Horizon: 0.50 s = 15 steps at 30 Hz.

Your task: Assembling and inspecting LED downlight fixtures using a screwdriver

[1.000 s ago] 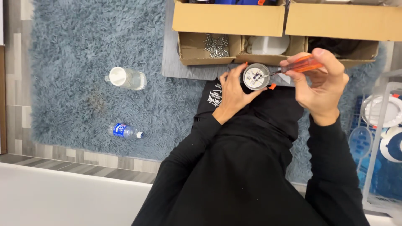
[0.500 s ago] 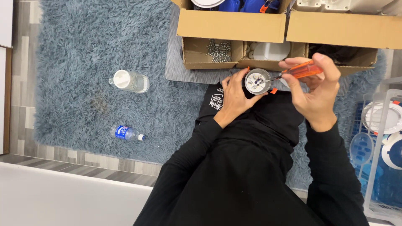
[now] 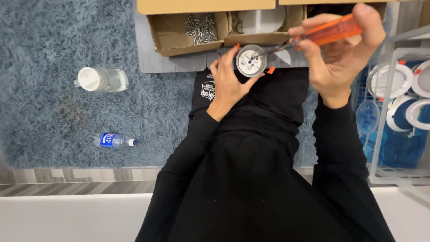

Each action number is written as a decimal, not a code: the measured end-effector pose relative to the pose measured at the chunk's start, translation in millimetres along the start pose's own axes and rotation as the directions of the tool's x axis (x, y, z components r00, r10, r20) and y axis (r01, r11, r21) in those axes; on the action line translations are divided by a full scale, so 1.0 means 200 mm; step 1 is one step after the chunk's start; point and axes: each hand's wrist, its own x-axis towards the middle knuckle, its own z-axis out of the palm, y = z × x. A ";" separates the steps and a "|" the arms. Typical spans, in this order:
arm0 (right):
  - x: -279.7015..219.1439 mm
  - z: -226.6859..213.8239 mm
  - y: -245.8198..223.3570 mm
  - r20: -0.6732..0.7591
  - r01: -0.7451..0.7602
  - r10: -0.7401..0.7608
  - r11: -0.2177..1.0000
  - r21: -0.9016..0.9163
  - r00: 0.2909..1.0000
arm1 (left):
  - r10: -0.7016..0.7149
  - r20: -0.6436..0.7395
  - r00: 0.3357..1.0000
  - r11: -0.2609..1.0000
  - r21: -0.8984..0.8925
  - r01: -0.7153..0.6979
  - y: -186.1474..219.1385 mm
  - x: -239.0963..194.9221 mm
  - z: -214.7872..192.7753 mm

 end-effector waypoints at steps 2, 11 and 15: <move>0.00 0.02 0.02 -0.055 0.014 -0.013 1.000 0.018 0.998 | -0.027 0.015 1.000 1.000 0.006 0.026 0.01 0.00 -0.01; -0.02 0.06 0.11 -0.040 -0.006 0.008 0.998 0.069 0.999 | -0.055 0.029 0.998 0.998 0.004 0.055 0.04 0.02 -0.04; -0.03 0.07 0.11 -0.038 -0.025 0.028 0.997 0.069 0.999 | -0.055 0.024 0.998 0.998 -0.001 0.055 0.04 0.02 -0.04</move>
